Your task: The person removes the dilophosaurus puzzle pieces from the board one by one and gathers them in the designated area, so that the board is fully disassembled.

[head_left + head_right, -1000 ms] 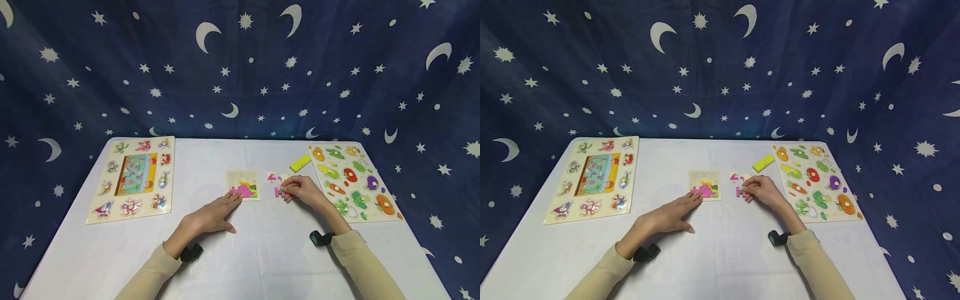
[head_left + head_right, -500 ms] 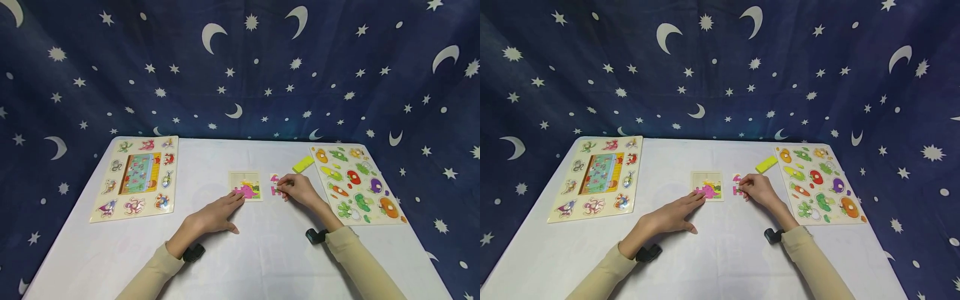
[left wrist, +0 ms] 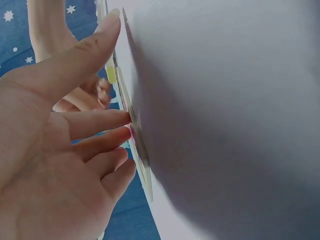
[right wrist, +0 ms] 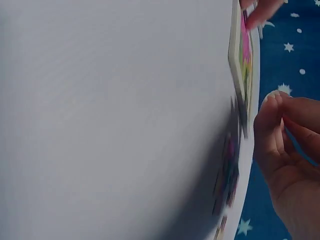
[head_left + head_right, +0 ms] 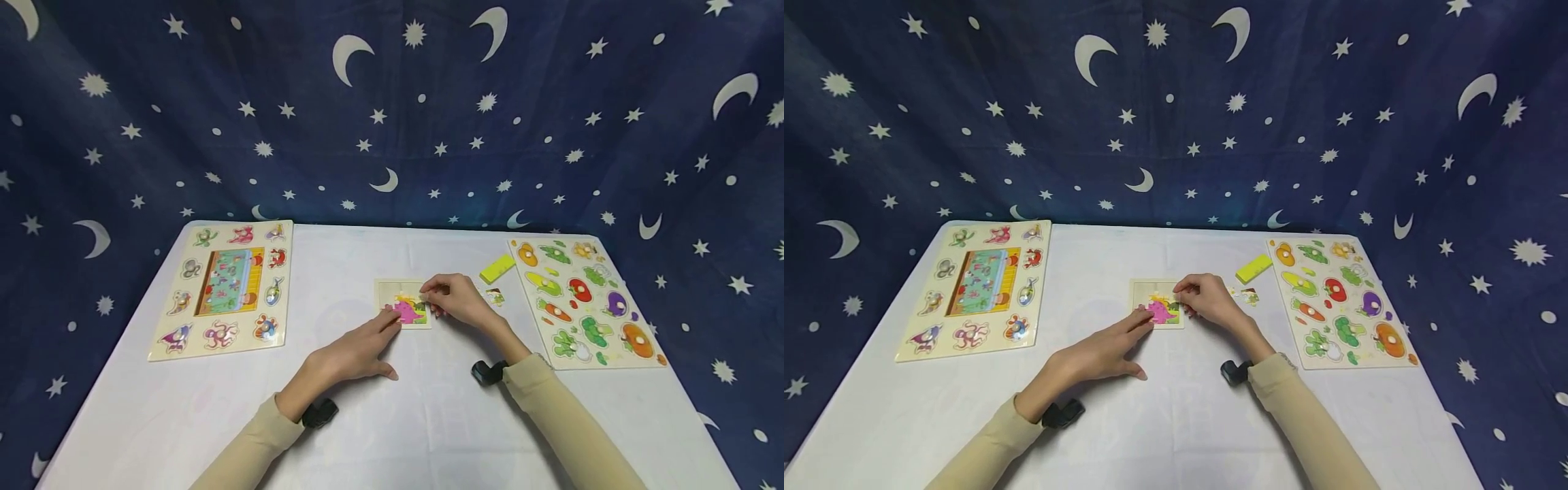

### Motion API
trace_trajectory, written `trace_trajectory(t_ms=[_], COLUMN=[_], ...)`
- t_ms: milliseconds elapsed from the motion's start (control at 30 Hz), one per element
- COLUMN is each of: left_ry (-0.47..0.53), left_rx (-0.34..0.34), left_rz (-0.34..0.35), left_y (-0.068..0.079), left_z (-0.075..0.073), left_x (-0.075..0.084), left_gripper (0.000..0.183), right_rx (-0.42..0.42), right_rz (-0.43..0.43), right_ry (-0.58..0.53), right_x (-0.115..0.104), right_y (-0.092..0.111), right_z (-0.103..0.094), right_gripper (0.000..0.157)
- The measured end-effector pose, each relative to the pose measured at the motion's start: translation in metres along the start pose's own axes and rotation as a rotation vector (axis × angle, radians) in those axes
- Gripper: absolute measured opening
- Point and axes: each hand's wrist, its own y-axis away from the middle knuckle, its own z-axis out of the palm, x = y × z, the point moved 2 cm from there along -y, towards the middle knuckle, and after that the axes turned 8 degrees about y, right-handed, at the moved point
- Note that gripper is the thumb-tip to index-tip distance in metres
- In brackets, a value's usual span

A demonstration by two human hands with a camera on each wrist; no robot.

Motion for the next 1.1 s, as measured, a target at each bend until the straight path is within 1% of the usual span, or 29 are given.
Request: trace_trajectory(t_ms=[167, 300, 400, 467, 567, 800, 933, 1100], left_ry=[0.034, 0.052, 0.037, 0.023, 0.008, 0.000, 0.011, 0.023], left_rx=[-0.001, -0.037, -0.071, -0.081, -0.076, -0.075, -0.077, -0.076], left_rz=[0.016, 0.011, -0.006, -0.017, -0.019, -0.010, -0.009, -0.009], left_y=[-0.002, -0.003, -0.003, -0.003, -0.003, -0.002, -0.001, -0.001], left_z=[0.002, 0.003, 0.004, 0.004, 0.004, 0.003, 0.002, 0.001], left_x=[-0.002, -0.002, -0.001, 0.000, 0.001, 0.000, -0.001, -0.001], left_gripper=[0.096, 0.096, 0.094, 0.092, 0.089, 0.085, 0.083, 0.080], right_rx=[-0.026, -0.033, -0.037, -0.044, -0.050, -0.080, -0.098, -0.098], right_rz=[-0.029, -0.046, -0.052, -0.053, -0.050, -0.030, 0.007, 0.034], right_ry=[0.034, 0.103, 0.147, 0.158, 0.171, 0.162, 0.132, 0.097], right_x=[-0.009, -0.015, -0.018, -0.019, -0.020, -0.022, -0.023, -0.023], right_y=[-0.015, -0.021, -0.024, -0.024, -0.026, -0.030, -0.033, -0.035], right_z=[0.011, 0.017, 0.019, 0.020, 0.020, 0.021, 0.022, 0.023], right_gripper=[0.015, 0.017, 0.018, 0.017, 0.016, 0.017, 0.017, 0.018])
